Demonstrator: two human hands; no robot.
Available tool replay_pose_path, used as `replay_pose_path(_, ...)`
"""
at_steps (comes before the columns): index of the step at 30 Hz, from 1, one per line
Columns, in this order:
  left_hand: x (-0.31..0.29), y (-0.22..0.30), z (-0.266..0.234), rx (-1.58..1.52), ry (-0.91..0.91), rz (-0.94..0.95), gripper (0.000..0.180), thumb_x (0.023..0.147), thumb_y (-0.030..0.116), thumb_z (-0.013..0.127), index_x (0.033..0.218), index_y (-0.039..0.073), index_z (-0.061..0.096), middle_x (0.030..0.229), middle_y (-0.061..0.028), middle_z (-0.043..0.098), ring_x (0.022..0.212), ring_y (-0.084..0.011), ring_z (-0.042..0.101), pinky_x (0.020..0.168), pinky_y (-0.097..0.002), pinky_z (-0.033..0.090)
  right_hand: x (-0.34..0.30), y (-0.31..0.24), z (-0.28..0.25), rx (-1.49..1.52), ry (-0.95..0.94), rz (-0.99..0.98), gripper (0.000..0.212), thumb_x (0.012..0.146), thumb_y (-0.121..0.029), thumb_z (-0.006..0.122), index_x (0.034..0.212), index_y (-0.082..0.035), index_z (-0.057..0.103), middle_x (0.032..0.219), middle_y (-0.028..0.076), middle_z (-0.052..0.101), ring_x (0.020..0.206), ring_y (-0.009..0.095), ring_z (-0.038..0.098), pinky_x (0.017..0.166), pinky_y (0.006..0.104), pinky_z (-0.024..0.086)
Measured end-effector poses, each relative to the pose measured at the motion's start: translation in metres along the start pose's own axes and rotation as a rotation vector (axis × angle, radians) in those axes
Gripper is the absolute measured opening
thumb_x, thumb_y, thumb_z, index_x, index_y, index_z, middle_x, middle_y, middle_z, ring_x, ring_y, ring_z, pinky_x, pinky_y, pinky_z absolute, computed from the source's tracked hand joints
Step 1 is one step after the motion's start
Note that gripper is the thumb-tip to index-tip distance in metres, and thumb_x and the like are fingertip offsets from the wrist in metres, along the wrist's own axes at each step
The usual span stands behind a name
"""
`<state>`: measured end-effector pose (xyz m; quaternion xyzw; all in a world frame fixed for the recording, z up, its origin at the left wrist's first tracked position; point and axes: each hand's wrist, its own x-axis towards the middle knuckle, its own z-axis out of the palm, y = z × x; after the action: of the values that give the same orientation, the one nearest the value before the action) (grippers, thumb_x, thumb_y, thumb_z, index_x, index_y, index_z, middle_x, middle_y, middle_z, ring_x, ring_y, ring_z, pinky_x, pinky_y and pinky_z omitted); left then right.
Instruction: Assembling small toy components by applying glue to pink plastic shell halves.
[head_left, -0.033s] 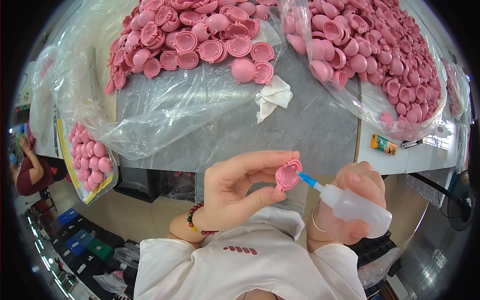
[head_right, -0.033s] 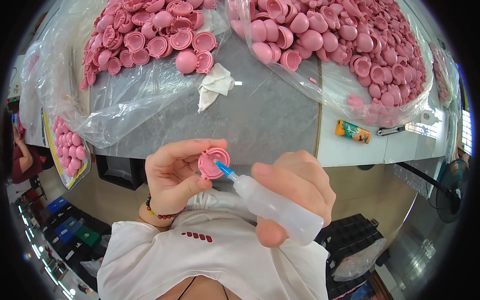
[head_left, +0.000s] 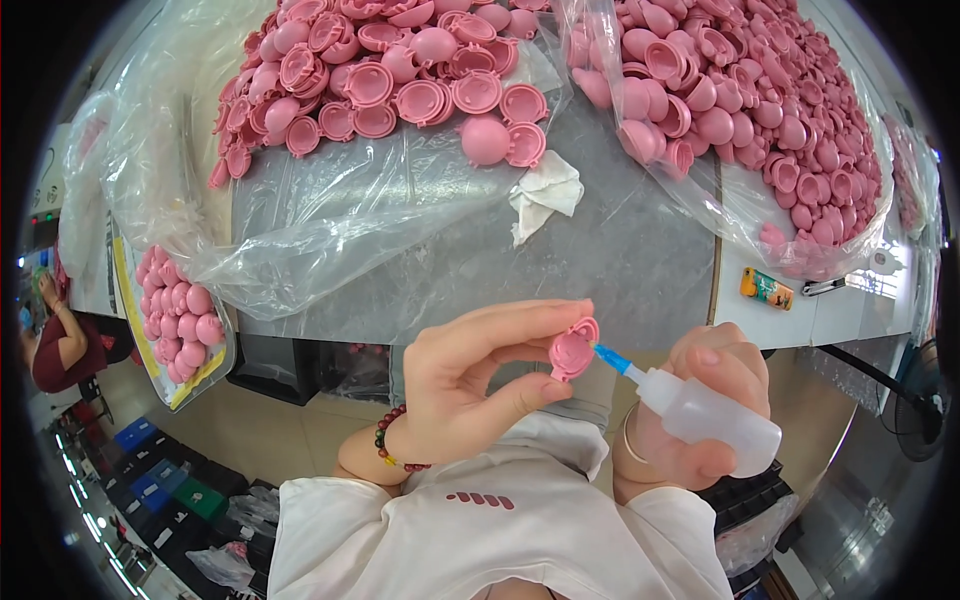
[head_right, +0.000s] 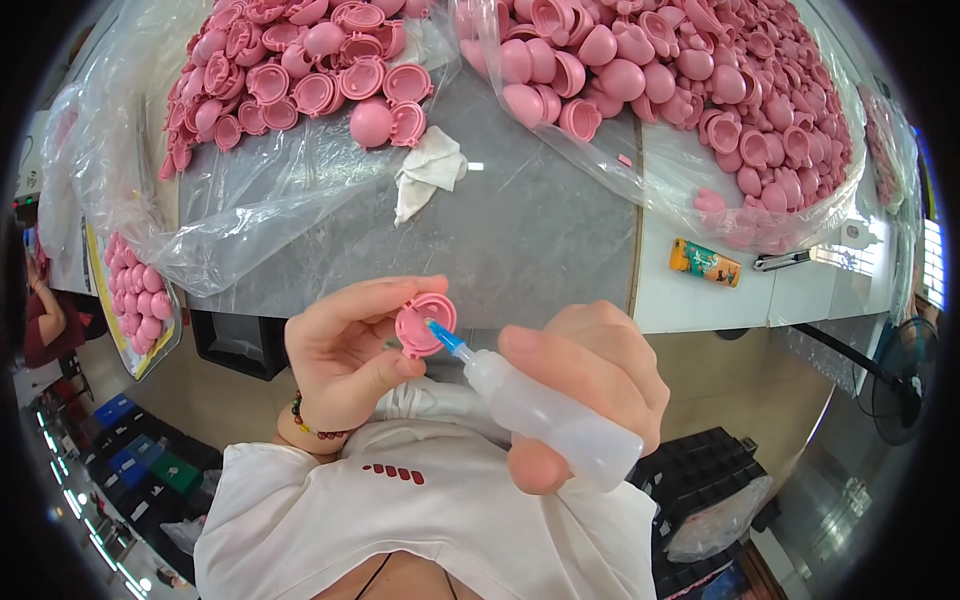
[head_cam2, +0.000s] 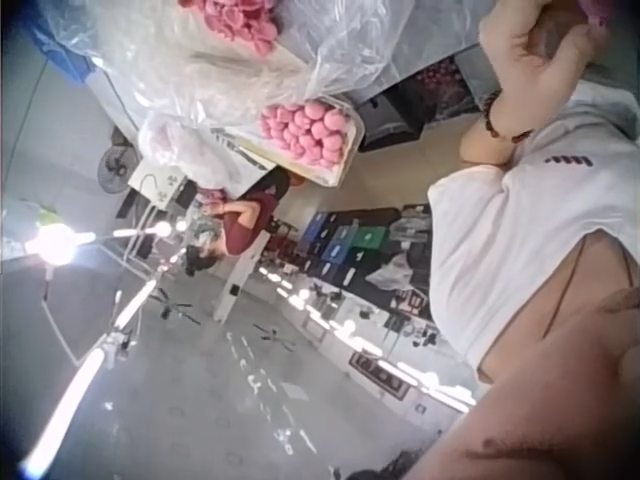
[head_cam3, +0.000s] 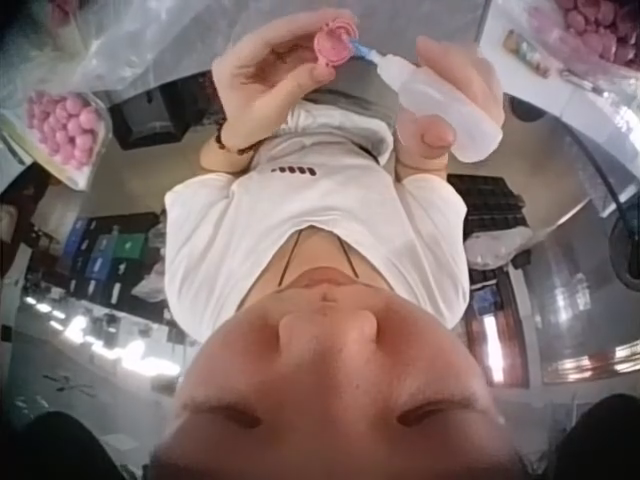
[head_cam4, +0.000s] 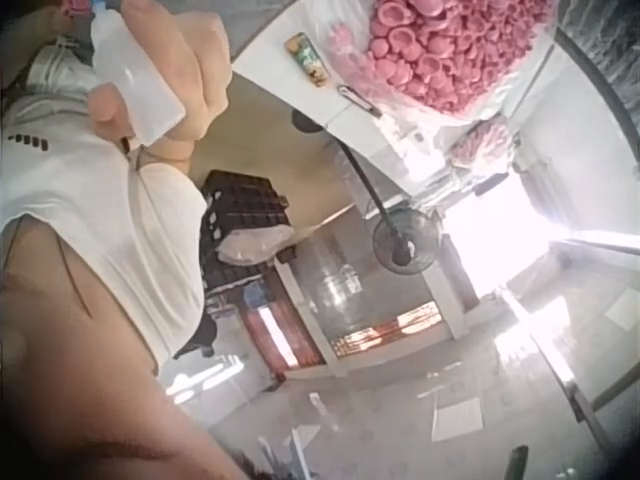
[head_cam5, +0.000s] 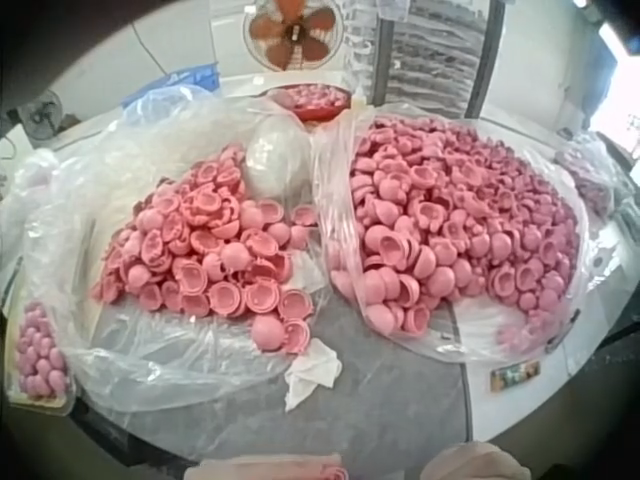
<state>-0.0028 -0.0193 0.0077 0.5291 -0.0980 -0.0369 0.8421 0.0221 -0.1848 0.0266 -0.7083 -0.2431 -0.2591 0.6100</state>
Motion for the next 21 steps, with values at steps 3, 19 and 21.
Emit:
replay_pose_path(3,0.0,0.003,-0.002,0.363,0.017,0.148,0.042,0.064,-0.007,0.065,0.103,-0.007,0.051,0.103,-0.0262,0.053,0.094,-0.0266,0.056,0.076,-0.0309,0.047,0.0,0.0,-0.002,0.012,-0.046,-0.036,0.059,0.077,-0.051,0.049,0.087,0.006,0.057,0.065,0.006,0.053,0.049,0.013,0.046,0.039,0.0237,0.033)
replay_pose_path(19,-0.003,-0.008,-0.01,-0.811,-0.129,0.084,0.038,0.077,0.001,0.055,0.111,0.015,0.045,0.105,-0.0094,0.055,0.079,-0.0211,0.051,0.067,-0.0326,0.046,0.037,0.045,0.01,-0.315,0.022,0.179,0.032,0.065,-0.003,0.064,0.095,-0.005,0.055,0.084,0.009,0.058,0.07,0.018,0.055,0.059,0.0278,0.044)
replay_pose_path(21,0.004,-0.014,-0.011,-0.922,-0.269,0.009,0.035,0.079,0.003,0.053,0.111,0.015,0.046,0.109,-0.0066,0.053,0.084,-0.0213,0.05,0.069,-0.0339,0.045,0.036,0.051,0.008,-0.361,-0.006,0.211,0.031,0.065,-0.004,0.065,0.095,-0.003,0.054,0.083,0.007,0.06,0.072,0.016,0.057,0.062,0.026,0.044)
